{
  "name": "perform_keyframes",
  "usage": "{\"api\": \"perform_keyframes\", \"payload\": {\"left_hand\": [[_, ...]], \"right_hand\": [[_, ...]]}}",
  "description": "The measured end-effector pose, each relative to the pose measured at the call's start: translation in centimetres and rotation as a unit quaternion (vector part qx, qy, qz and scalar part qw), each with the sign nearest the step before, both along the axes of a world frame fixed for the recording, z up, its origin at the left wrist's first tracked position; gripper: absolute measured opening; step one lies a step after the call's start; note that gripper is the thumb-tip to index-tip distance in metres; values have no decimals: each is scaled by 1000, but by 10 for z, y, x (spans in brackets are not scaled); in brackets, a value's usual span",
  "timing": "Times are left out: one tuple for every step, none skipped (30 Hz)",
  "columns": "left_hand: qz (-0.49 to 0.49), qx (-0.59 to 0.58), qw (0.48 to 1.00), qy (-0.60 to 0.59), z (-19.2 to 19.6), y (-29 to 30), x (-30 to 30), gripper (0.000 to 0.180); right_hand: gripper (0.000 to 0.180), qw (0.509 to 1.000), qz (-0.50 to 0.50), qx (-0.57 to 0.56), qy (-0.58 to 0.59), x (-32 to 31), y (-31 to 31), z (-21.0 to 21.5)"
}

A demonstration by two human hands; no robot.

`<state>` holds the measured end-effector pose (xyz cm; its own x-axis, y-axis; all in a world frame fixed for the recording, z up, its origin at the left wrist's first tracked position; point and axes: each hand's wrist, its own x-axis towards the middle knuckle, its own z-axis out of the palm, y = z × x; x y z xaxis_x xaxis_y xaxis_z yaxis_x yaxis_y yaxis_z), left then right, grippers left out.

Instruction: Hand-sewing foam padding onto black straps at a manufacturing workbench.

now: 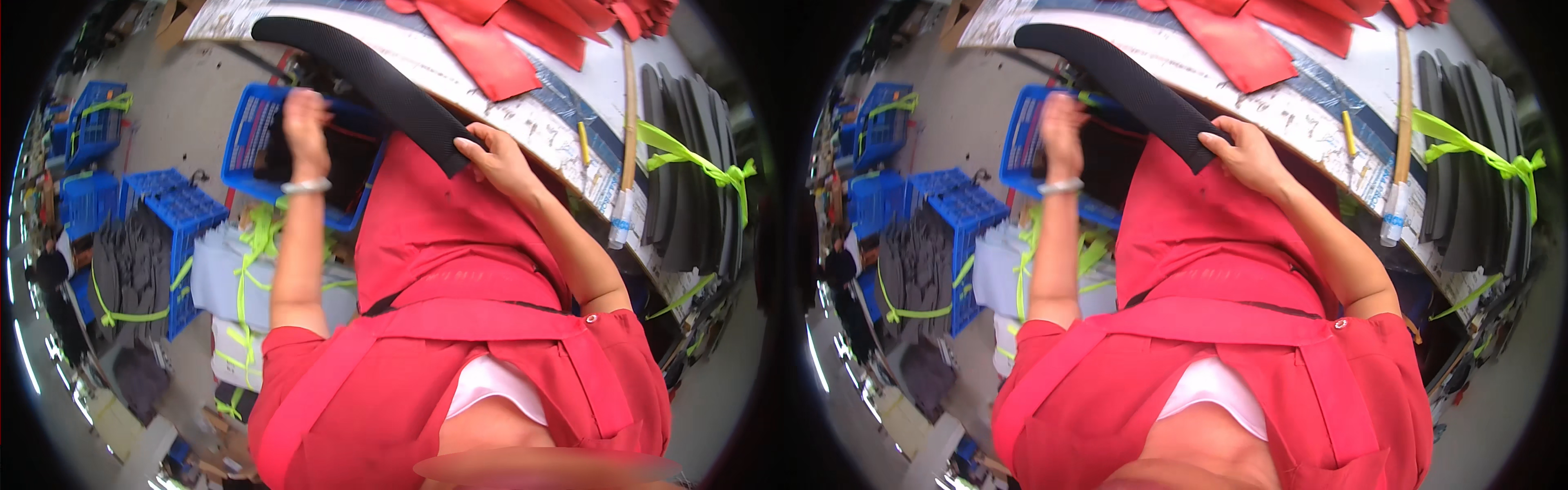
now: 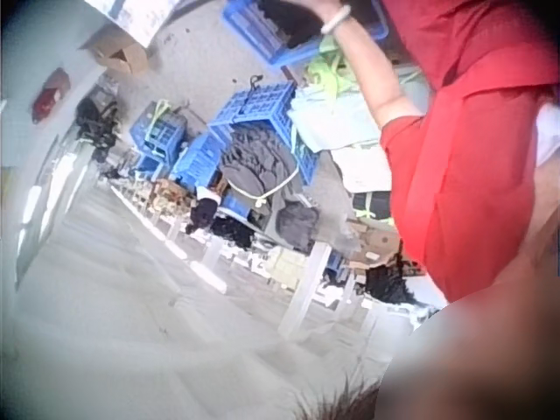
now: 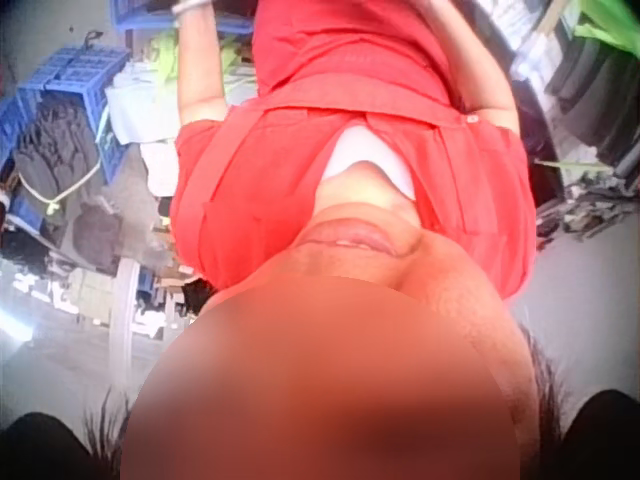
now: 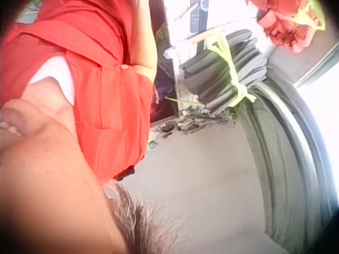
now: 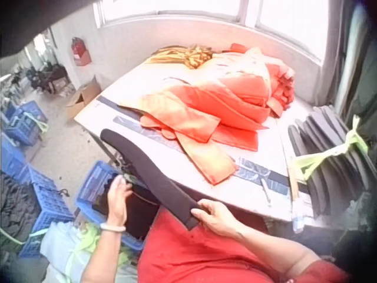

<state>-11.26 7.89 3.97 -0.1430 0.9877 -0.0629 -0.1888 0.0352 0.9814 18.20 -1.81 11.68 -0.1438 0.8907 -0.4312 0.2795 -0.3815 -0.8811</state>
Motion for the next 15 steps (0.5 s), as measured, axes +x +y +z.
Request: {"api": "perform_keyframes", "payload": {"left_hand": [[-122, -47, 985, -116, 25, -45, 34, 16], [-150, -114, 965, -183, 4, -84, 36, 17], [-123, -150, 960, -200, 20, -115, 63, 17], [-91, -186, 954, -216, 39, -140, 76, 17], [-70, -191, 955, -217, 29, -153, 65, 17], [-61, -222, 934, -275, 9, -161, 49, 17], [-56, -250, 908, -332, -8, -165, 33, 18], [-49, -273, 901, -335, -18, -164, 19, 16], [-33, -275, 904, -327, -33, -165, 3, 15], [-19, -277, 907, -318, -52, -168, -13, 15], [-6, -293, 901, -319, -70, -169, -29, 15], [3, -309, 896, -320, -88, -169, -42, 15], [25, -331, 892, -306, -107, -170, -53, 19], [39, -355, 882, -306, -137, -170, -68, 20], [53, -387, 848, -359, -161, -171, -77, 20]], "right_hand": [[25, 983, 11, 170, -71, -11, -7, -17], [27, 996, 25, 71, -55, -40, -8, -9], [26, 995, 24, 93, -40, -53, -10, -24], [26, 993, 26, 114, -22, -65, -14, -39], [24, 997, 50, -12, 51, -81, -19, -37], [24, 996, 67, -19, 53, -90, -25, -41], [25, 996, 76, 30, 29, -96, -32, -48], [28, 993, 83, 82, 5, -97, -35, -52], [31, 993, 99, 52, 26, -94, -37, -51], [27, 992, 112, 35, 42, -91, -36, -50], [26, 992, 120, 11, 48, -83, -35, -57], [25, 991, 123, -12, 52, -77, -34, -63], [23, 993, 110, -20, 46, -74, -33, -62], [23, 993, 109, -18, 45, -74, -32, -59], [23, 993, 103, -24, 48, -72, -32, -58]]}}
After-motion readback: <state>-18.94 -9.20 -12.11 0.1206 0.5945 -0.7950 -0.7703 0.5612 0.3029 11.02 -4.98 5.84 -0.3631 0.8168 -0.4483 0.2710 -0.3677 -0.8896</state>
